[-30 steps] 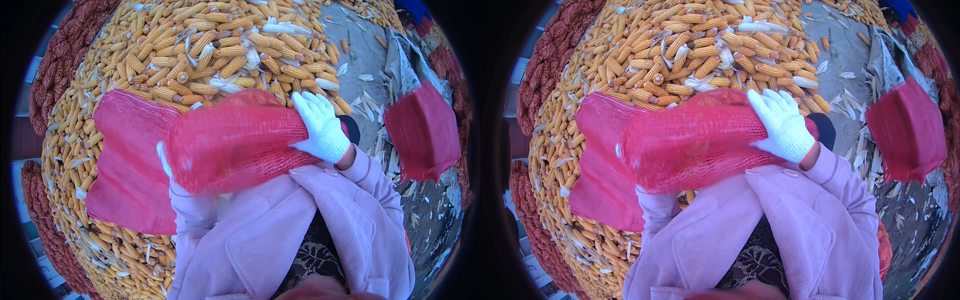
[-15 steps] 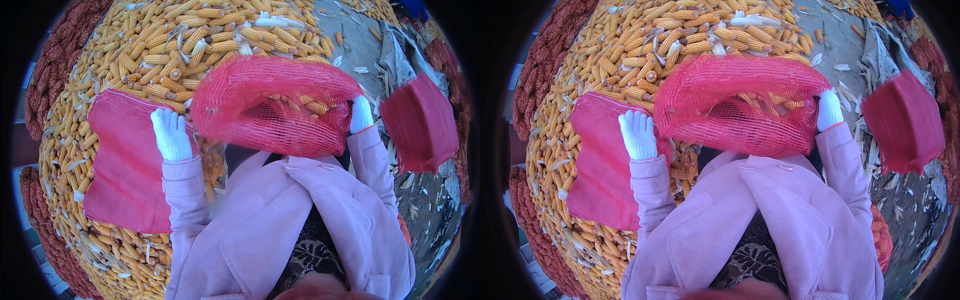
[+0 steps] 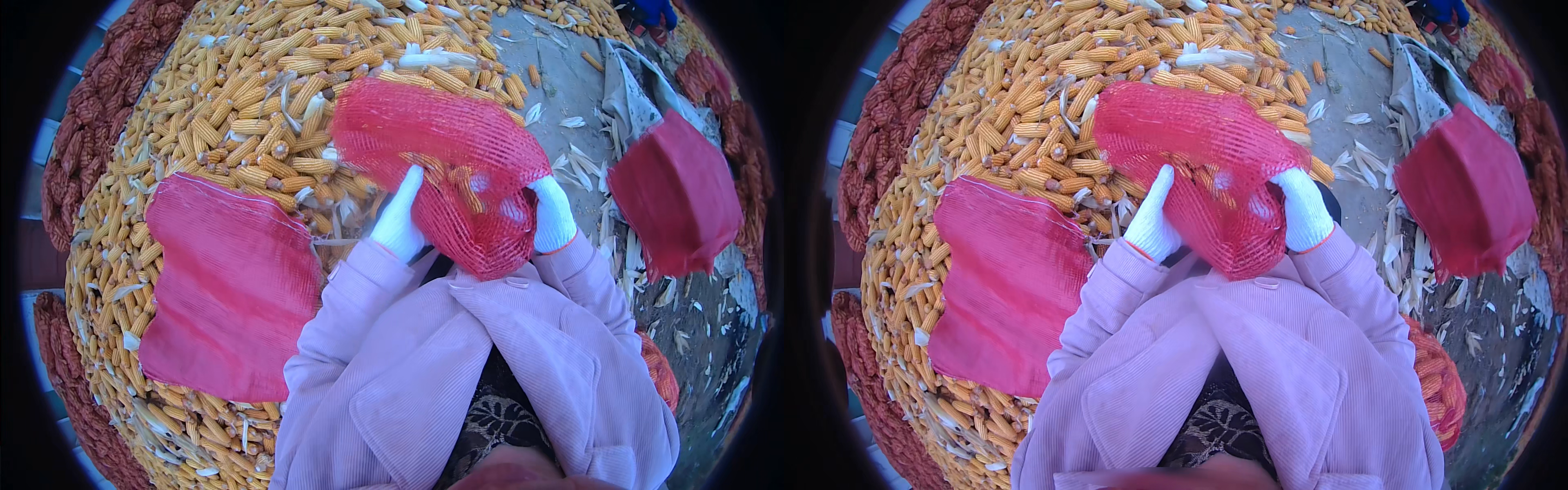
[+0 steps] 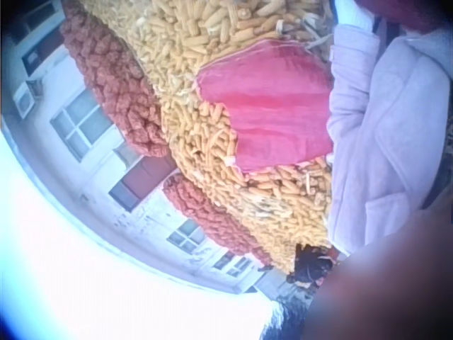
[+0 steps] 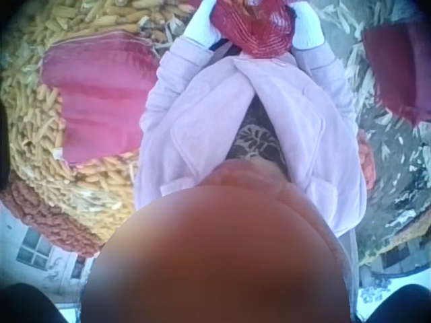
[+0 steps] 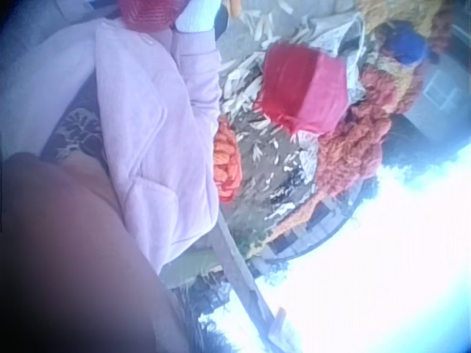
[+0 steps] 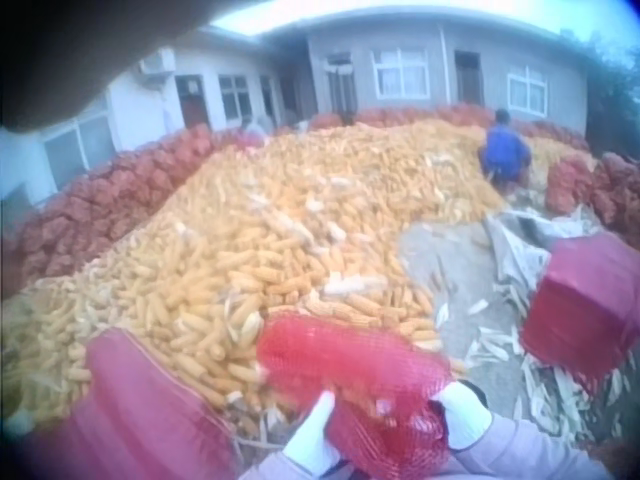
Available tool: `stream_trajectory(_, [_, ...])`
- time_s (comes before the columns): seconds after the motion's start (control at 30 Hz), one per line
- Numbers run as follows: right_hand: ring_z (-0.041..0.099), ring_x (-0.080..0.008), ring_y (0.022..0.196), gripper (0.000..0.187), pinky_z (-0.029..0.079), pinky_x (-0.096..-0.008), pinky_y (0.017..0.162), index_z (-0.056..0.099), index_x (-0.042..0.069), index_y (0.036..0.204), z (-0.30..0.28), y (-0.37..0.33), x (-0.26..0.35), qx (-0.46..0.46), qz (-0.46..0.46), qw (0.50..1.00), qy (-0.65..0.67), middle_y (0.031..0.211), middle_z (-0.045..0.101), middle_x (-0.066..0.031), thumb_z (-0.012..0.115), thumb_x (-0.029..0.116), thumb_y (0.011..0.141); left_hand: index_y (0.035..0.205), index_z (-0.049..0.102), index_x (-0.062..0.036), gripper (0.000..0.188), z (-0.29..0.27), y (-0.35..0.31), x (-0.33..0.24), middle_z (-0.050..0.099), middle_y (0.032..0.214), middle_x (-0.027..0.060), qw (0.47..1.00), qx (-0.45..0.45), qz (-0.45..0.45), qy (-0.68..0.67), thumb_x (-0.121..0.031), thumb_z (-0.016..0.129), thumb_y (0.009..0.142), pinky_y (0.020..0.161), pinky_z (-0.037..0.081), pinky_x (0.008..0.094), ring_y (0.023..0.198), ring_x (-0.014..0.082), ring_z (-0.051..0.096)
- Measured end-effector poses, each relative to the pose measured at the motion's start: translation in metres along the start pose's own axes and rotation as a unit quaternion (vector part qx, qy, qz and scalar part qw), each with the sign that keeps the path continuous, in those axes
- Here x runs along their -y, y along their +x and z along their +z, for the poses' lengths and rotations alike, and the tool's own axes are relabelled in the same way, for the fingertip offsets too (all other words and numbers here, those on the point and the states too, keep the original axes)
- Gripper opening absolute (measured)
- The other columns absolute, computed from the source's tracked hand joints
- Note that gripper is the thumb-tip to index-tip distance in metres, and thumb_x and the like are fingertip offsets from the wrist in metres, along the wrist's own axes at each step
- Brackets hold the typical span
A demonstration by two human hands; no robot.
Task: The person sits on the ground and repeatedly picks up dried corn cobs from a large pile, removes husks by hand, and places the cobs into a red mesh bag. The bag gradually fills as more cobs are added.
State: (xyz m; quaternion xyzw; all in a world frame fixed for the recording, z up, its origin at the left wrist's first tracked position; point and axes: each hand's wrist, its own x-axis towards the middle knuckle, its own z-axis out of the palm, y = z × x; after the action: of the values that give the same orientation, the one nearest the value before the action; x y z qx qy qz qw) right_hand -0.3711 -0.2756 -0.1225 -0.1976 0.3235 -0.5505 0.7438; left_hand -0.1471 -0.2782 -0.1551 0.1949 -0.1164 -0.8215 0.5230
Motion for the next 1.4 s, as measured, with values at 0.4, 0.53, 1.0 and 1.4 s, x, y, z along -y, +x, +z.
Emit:
stream_trajectory(0.4, [0.052,-0.0292,0.134,0.076,0.039,-0.0456,0.115,0.041,-0.001,0.150,-0.075,-0.023,0.055,0.111,-0.032,0.981,-0.157,0.147,0.053,-0.0155,0.075,0.021,0.085,0.133,0.055,0.0032,0.039,0.003,-0.019,-0.062,0.062,0.133,0.0192,0.981,-0.075,0.145,0.109,-0.022,0.053,0.104,0.106,0.049,0.0479,0.119,0.0331,0.062])
stream_trajectory(0.53, [0.039,-0.0247,0.145,0.104,0.033,-0.0423,0.118,0.026,0.005,0.160,-0.087,-0.027,0.098,0.163,-0.109,0.955,-0.221,0.161,0.036,-0.0125,0.081,0.046,0.082,0.138,0.051,0.0030,0.042,0.027,-0.029,-0.075,0.063,0.131,0.0188,0.975,-0.054,0.149,0.157,-0.019,0.054,0.103,0.103,0.052,0.0484,0.117,0.0321,0.064])
stream_trajectory(1.0, [0.072,-0.0216,0.101,0.046,0.059,-0.0334,0.089,0.058,0.002,0.134,-0.003,0.054,0.070,0.051,-0.067,0.972,-0.220,0.123,0.069,-0.0110,0.071,0.019,0.093,0.143,0.050,-0.0012,0.053,0.030,-0.042,-0.087,0.062,0.134,0.0125,0.977,-0.044,0.102,0.180,-0.021,0.066,0.096,0.104,0.050,0.0439,0.118,0.0271,0.063])
stream_trajectory(1.4, [0.062,-0.0200,0.114,0.046,0.049,-0.0293,0.100,0.054,0.000,0.139,0.002,0.035,0.149,-0.092,-0.281,0.810,-0.507,0.125,0.065,-0.0096,0.065,0.013,0.096,0.138,0.055,0.0000,0.043,-0.014,0.034,-0.067,0.064,0.130,0.0125,0.977,0.020,0.023,0.209,-0.008,0.064,0.097,0.105,0.050,0.0422,0.118,0.0263,0.064])
